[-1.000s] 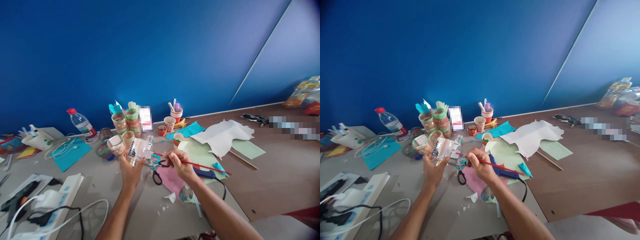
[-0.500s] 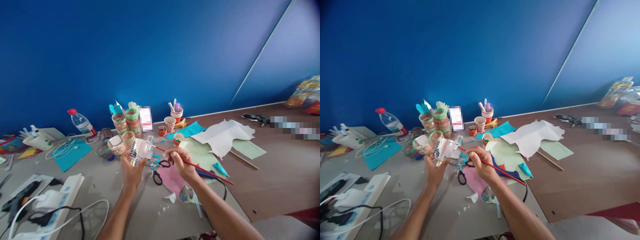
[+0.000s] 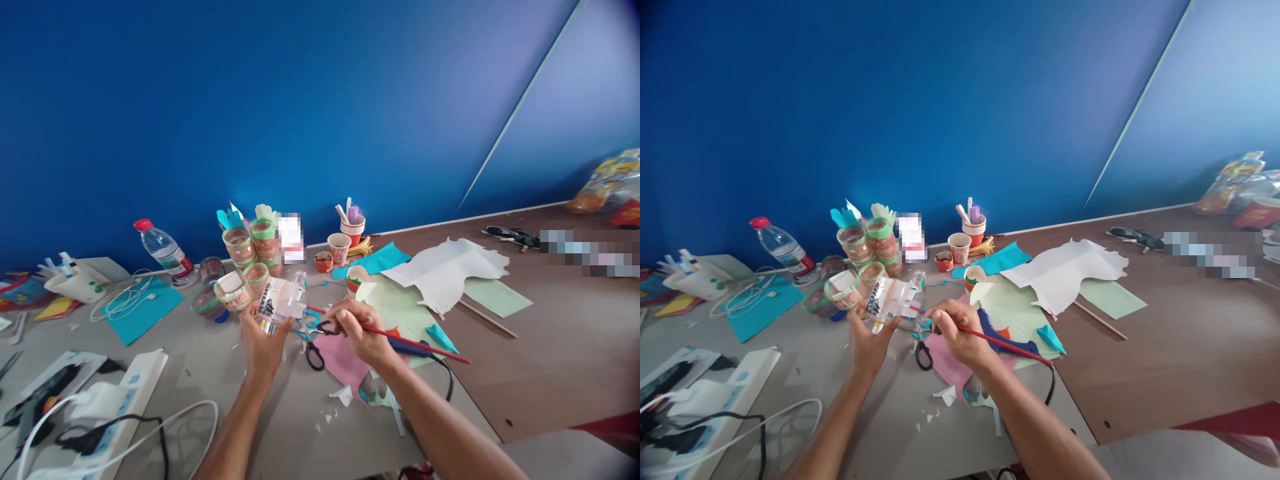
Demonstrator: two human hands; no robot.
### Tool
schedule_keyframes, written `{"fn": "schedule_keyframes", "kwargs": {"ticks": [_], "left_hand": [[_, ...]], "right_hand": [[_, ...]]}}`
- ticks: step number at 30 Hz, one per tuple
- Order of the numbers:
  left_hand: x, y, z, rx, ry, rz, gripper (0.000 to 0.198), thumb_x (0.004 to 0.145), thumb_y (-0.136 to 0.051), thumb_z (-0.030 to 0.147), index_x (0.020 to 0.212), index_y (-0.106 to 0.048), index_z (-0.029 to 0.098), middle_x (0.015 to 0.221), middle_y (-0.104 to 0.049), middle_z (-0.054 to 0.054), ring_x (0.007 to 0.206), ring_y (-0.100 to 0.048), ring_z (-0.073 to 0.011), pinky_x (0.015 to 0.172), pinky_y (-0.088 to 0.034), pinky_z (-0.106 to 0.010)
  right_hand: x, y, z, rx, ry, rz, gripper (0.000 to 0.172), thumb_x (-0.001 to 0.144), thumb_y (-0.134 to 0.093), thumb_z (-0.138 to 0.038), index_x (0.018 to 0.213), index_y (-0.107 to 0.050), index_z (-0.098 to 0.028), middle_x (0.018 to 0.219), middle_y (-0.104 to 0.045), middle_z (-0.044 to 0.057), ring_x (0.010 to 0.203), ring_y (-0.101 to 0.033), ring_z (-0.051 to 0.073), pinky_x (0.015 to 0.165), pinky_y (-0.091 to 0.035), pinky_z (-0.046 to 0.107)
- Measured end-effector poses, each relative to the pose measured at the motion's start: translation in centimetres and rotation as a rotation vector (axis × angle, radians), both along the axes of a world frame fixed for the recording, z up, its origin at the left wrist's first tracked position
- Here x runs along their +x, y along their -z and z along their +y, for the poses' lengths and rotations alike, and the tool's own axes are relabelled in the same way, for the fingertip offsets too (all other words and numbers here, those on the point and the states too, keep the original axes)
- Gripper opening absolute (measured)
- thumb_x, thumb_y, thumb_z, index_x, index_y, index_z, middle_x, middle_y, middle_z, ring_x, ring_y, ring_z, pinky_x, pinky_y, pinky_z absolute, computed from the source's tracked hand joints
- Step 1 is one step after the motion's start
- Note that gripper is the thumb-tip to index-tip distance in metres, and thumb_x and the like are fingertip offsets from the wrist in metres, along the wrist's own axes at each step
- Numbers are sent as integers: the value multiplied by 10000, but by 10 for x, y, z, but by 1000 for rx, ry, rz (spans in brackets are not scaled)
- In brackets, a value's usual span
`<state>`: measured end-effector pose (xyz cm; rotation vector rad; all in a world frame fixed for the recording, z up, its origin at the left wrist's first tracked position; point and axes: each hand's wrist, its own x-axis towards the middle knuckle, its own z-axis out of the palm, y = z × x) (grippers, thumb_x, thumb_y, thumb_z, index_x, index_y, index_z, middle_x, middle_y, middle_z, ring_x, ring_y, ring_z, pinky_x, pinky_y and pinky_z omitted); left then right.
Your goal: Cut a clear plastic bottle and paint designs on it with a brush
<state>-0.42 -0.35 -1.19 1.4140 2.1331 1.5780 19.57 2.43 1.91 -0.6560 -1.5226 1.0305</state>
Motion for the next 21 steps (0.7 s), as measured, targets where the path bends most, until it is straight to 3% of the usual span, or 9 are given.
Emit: {"fn": "schedule_keyframes", "kwargs": {"ticks": [3,7,13,17,21], "left_hand": [[0,0,0,1,-3,18,639,614,-764,433,1130,-450,223,1061,-533,-90,1026,-518,-301,904,-425,-525],[1,-2,-1,12,2,-32,621,609,-758,443,1111,-460,228,1048,-532,-71,1007,-526,-291,896,-430,-525],[0,-4,0,57,35,-153,622,592,-777,456,1088,-473,236,1009,-531,-79,966,-537,-299,863,-454,-501],[-1,-4,1,49,41,-178,553,624,-739,491,1050,-494,237,919,-490,-38,924,-534,-273,835,-464,-472],[0,-4,1,63,52,-195,548,636,-724,474,1060,-490,218,919,-468,-22,902,-537,-238,833,-469,-443]], "right_hand": [[0,-2,0,-8,52,9,338,901,-509,-449,788,-665,-172,581,-592,12,485,-493,109,463,-419,229],[1,-7,-1,-47,-74,-31,437,895,-492,-501,644,-625,-169,522,-557,7,455,-477,102,444,-402,228],[1,-10,3,-131,101,75,443,850,-529,-570,676,-639,-178,513,-543,2,446,-454,104,430,-394,235],[1,-8,3,-116,-36,16,476,867,-502,-567,633,-624,-172,481,-521,-3,422,-437,99,421,-387,233],[1,-7,3,-84,48,70,405,878,-522,-517,705,-647,-173,533,-557,1,458,-459,102,448,-394,232]]}}
